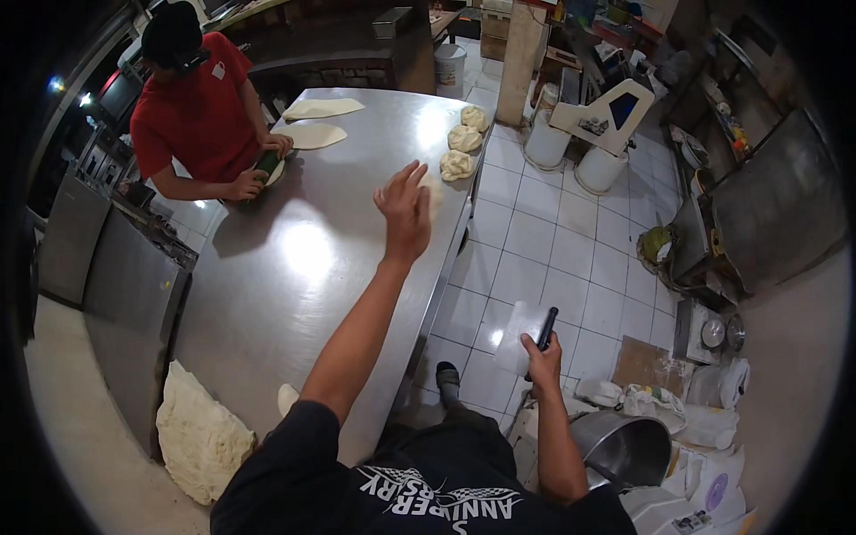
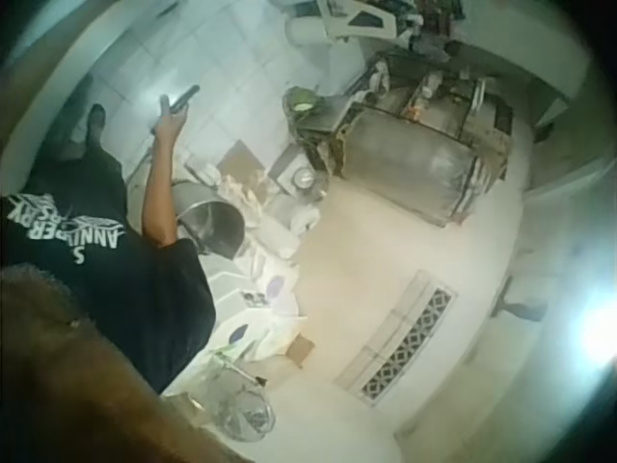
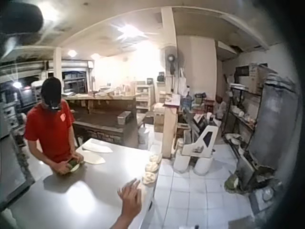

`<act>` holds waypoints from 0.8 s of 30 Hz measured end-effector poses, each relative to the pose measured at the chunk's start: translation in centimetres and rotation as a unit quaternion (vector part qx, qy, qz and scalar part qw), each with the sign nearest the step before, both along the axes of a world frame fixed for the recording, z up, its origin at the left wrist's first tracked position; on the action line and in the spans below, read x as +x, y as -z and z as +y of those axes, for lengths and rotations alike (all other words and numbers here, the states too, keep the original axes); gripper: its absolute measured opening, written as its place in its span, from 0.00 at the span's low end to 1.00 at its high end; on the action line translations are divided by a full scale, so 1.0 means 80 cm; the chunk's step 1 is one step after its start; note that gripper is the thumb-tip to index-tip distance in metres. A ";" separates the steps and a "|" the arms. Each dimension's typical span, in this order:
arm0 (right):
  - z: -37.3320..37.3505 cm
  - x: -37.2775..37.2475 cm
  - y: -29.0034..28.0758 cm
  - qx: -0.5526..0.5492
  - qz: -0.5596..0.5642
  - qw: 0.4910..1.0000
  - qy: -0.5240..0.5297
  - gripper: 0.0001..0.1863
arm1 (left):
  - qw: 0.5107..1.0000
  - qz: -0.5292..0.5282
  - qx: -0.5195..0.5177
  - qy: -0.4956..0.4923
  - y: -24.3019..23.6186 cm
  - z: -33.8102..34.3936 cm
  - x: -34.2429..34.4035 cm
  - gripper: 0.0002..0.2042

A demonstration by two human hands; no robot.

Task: The person uses a scraper to cut portions of dough from a large mass on a metal workbench, weighs the pieces on a digital scale, and rolls them by hand into balls.

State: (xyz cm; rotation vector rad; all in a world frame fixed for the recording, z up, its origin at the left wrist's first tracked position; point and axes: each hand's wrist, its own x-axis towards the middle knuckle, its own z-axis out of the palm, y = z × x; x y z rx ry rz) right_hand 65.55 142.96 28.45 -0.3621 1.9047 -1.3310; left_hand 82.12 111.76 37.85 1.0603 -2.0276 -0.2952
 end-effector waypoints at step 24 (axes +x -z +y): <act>-0.059 0.446 -0.002 -0.137 0.103 0.658 -0.734 0.21 | 0.828 -0.077 0.300 -0.467 0.172 0.563 0.511 0.54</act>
